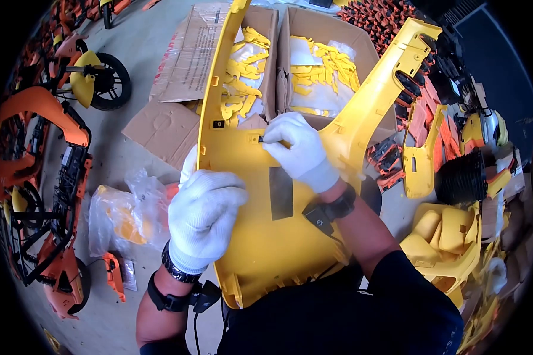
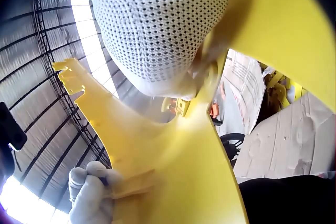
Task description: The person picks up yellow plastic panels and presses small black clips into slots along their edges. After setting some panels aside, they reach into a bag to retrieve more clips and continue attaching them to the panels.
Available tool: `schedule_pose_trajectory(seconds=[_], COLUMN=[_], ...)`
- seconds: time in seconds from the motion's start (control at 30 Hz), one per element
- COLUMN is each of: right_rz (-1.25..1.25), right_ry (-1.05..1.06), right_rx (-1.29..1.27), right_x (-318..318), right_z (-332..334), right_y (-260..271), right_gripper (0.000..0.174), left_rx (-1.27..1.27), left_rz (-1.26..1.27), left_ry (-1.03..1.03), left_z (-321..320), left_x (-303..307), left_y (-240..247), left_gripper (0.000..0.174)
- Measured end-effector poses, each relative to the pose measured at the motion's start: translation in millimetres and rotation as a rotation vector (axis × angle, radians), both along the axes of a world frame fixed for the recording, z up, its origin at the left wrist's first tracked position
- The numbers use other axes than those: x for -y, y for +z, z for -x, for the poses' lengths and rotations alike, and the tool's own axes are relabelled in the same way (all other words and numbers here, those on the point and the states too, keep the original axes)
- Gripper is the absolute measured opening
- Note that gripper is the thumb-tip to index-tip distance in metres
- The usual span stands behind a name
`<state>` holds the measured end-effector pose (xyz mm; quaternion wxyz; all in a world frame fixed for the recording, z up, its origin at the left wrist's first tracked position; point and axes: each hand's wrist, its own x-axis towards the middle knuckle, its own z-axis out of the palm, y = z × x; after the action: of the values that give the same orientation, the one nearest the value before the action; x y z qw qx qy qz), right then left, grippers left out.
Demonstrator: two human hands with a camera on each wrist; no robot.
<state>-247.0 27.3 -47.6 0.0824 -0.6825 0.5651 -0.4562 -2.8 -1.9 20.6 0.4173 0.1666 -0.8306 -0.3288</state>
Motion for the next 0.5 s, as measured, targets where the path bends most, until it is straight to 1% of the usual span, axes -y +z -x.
schedule_pose_trajectory(seconds=[0.27, 0.5], right_rz=[-0.001, 0.012], right_ry=[-0.034, -0.028], right_rx=[0.101, 0.096], right_x=[-0.9, -1.6], right_z=[-3.9, -4.1], right_y=[-2.5, -3.8], right_gripper=[0.006, 0.007], left_rx=[0.012, 0.005], left_rz=[0.012, 0.000], left_ry=[-0.002, 0.000], left_z=[0.1, -1.6], left_x=[-0.8, -0.8], left_y=[3.7, -0.3], left_gripper=[0.016, 0.017])
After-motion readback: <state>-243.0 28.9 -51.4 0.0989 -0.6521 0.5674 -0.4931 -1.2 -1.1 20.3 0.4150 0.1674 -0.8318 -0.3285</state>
